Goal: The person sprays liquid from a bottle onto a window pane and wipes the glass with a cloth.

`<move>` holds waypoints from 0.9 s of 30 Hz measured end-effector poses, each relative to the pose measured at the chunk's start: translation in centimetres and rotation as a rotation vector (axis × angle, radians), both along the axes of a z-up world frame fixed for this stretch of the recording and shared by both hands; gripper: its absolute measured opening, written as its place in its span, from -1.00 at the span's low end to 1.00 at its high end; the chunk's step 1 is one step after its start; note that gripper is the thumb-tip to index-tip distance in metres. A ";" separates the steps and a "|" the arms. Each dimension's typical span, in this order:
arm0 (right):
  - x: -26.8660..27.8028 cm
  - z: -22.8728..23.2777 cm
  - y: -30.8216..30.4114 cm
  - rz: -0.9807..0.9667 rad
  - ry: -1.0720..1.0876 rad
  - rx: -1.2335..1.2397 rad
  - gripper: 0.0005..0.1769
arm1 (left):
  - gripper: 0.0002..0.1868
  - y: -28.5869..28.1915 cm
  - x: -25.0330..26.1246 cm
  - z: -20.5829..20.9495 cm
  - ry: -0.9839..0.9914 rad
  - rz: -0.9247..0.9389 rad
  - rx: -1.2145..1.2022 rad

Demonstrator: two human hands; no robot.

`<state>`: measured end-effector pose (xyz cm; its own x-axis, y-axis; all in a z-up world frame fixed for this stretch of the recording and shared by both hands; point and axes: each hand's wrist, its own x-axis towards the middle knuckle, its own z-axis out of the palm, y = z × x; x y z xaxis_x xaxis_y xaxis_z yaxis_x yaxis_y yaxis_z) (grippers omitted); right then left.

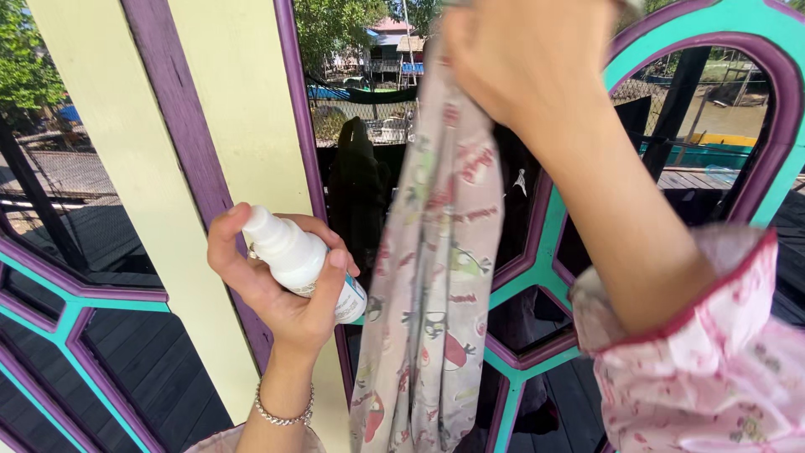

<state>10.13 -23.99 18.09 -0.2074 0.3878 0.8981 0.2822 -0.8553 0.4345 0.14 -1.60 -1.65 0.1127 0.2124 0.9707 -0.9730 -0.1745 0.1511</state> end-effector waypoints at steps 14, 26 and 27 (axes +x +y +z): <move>-7.3 -28.4 1.7 0.170 0.367 0.019 -0.47 | -0.21 -4.4 2.6 -1.4 0.002 -0.088 0.066; -2.7 -10.7 -0.4 0.004 0.022 0.172 -0.12 | -0.21 -4.2 1.6 -2.0 0.033 -0.043 0.095; -2.6 -9.1 -0.5 0.004 0.072 0.169 -0.14 | -0.21 -4.1 1.4 -2.0 0.029 -0.038 0.097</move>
<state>7.53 -24.51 8.99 -0.1410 0.2290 0.9632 0.3111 -0.9133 0.2627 1.54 -5.65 -3.63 0.1471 0.1130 0.9826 -0.9746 -0.1530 0.1635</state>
